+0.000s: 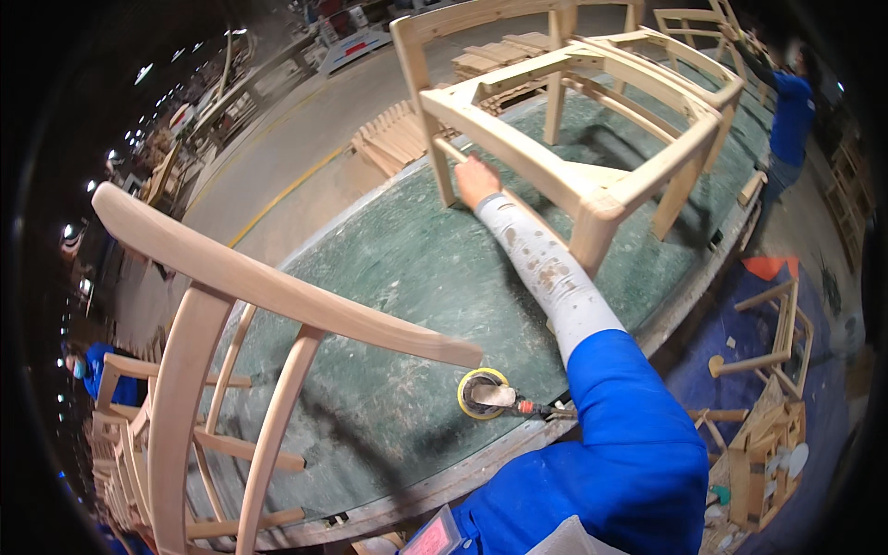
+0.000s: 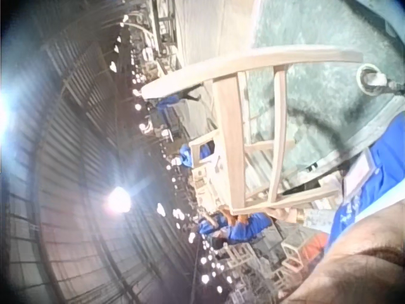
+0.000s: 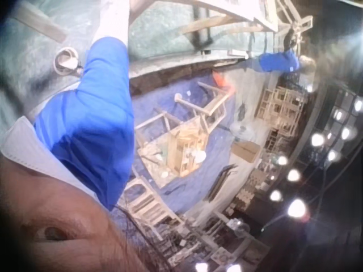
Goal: The person uses a handheld orbital sander to smooth the legs and frame of unfinished wooden chair frames on a rotating workbench. They repeatedly reposition the chair to access different legs and sections, then move the finished unit aside to process the next one.
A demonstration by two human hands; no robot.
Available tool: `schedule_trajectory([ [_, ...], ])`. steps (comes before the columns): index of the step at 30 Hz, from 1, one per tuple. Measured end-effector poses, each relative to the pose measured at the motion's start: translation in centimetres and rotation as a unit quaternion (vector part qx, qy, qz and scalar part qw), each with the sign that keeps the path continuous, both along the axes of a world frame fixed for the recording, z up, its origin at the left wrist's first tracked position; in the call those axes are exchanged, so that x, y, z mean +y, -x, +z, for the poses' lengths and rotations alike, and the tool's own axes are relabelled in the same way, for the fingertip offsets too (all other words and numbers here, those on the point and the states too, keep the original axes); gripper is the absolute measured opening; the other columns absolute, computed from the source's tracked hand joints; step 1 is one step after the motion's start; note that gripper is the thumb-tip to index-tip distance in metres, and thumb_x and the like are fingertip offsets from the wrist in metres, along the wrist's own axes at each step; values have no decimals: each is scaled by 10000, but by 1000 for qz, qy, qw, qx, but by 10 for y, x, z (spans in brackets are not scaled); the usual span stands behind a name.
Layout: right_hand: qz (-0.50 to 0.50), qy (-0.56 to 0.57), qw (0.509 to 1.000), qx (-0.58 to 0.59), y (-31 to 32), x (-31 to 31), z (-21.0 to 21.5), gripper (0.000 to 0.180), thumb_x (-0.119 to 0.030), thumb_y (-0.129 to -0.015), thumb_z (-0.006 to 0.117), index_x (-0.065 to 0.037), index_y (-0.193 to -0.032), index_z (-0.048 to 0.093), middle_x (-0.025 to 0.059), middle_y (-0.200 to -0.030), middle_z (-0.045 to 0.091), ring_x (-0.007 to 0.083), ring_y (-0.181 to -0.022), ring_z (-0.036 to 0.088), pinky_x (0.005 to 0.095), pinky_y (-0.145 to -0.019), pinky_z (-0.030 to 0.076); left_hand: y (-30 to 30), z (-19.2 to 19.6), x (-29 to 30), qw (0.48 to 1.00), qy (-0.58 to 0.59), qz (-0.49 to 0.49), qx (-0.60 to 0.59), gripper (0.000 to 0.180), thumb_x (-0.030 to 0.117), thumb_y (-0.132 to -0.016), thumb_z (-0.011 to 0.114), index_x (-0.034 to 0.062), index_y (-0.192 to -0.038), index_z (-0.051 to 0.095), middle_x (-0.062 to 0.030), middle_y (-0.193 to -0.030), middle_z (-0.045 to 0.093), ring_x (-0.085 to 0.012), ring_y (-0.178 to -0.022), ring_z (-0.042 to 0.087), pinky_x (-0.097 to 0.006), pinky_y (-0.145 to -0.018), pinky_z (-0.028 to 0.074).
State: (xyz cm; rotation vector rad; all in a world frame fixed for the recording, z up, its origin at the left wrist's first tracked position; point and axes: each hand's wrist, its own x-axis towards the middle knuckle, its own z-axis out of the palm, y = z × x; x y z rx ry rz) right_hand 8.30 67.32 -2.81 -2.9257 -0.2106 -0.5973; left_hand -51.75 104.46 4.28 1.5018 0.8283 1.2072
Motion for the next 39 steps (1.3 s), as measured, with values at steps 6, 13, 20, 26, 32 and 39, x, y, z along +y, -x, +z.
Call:
schedule_trajectory([
  [6,22,41,997,67,-43,-9,-2,236,-174,-876,483,-85,-992,669,123,-979,627,270,-889,653,407,-725,555,53,7,-3,999,17,21,-29,331,297,-960,437,136,-1246,397,-180,-909,586,-197,-580,593,-241,-396,472],
  [13,120,-159,959,-201,-33,-21,-7,361,-242,-839,601,-30,-1132,601,205,-1119,545,351,-945,572,412,-866,461,86,11,13,992,51,-66,-90,384,410,-942,435,87,-1139,500,-153,-853,622,-195,-544,587,-252,-372,460],
  [20,437,-564,542,445,160,74,12,544,-478,-951,378,19,-1063,569,115,-900,616,185,-823,612,335,-803,489,18,46,-21,993,3,-66,-100,411,429,-910,520,22,-968,525,-102,-701,594,-202,-529,587,-308,-474,497],
  [26,404,-559,656,306,193,15,43,413,-386,-951,451,-2,-876,585,24,-631,524,97,-587,543,252,-513,460,-16,54,-23,986,29,-115,-117,440,446,-910,511,7,-886,530,-103,-652,587,-186,-505,579,-278,-433,477],
  [32,307,-424,818,-237,240,15,63,131,-69,-813,582,-22,-935,595,125,-841,607,286,-848,617,374,-753,490,-83,65,34,981,15,-184,-56,469,490,-912,482,34,-821,545,-80,-587,562,-155,-473,565,-253,-414,462],
  [39,236,-205,946,90,348,7,-120,570,-250,-711,712,-95,-1210,483,189,-1185,487,369,-1050,499,479,-865,404,-134,97,65,968,39,-246,-36,446,485,-901,510,49,-817,542,-53,-569,534,-149,-463,553,-257,-424,469],
])
